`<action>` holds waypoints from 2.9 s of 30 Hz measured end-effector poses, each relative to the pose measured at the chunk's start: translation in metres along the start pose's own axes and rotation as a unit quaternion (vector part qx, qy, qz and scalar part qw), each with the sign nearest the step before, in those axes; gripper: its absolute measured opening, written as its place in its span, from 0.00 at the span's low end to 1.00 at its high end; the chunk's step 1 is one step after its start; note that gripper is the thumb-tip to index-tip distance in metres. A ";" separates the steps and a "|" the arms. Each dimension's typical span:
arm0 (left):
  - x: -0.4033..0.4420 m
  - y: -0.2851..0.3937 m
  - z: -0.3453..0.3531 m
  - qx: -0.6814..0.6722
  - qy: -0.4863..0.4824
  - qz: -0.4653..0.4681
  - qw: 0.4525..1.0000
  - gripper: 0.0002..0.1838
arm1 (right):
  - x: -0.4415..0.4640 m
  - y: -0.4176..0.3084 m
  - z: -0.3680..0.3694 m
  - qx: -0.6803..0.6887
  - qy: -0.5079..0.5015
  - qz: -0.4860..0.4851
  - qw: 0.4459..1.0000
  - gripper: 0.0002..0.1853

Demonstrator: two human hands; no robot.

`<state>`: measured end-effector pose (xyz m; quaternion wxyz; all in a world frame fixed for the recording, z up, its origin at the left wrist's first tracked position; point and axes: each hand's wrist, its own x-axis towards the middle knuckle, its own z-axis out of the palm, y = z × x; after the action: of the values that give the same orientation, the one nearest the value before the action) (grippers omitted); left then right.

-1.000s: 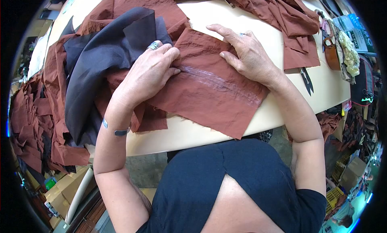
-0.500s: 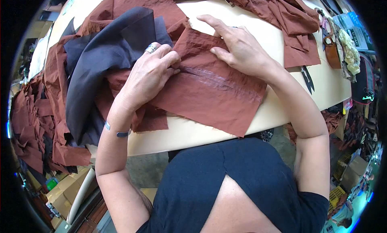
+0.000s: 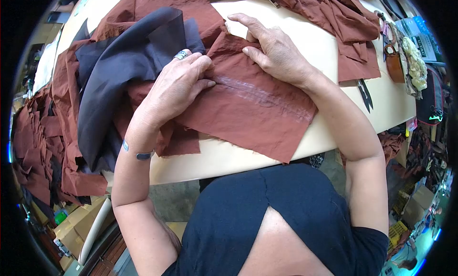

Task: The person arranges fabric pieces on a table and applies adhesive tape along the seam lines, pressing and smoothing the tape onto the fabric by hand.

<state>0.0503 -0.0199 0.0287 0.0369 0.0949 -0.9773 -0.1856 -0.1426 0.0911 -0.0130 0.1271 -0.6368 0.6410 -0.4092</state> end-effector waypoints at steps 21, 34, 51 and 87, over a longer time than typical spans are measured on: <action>-0.004 -0.001 0.000 0.028 0.043 0.071 0.996 0.08 | 0.000 0.000 0.003 -0.014 0.018 -0.044 0.999 0.35; -0.013 -0.004 0.011 0.074 0.078 0.116 0.987 0.04 | 0.000 0.000 0.002 -0.022 0.010 -0.033 0.999 0.35; -0.016 -0.005 0.016 0.127 0.093 0.149 0.976 0.04 | -0.001 -0.001 0.002 -0.025 0.019 -0.041 0.999 0.34; -0.015 -0.002 0.011 -0.013 0.109 0.032 0.993 0.08 | -0.002 0.002 0.002 0.000 0.022 -0.059 0.998 0.37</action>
<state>0.0646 -0.0152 0.0174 0.1504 0.0824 -0.9676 -0.1855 -0.1420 0.0920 -0.0162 0.0883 -0.6644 0.6049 -0.4301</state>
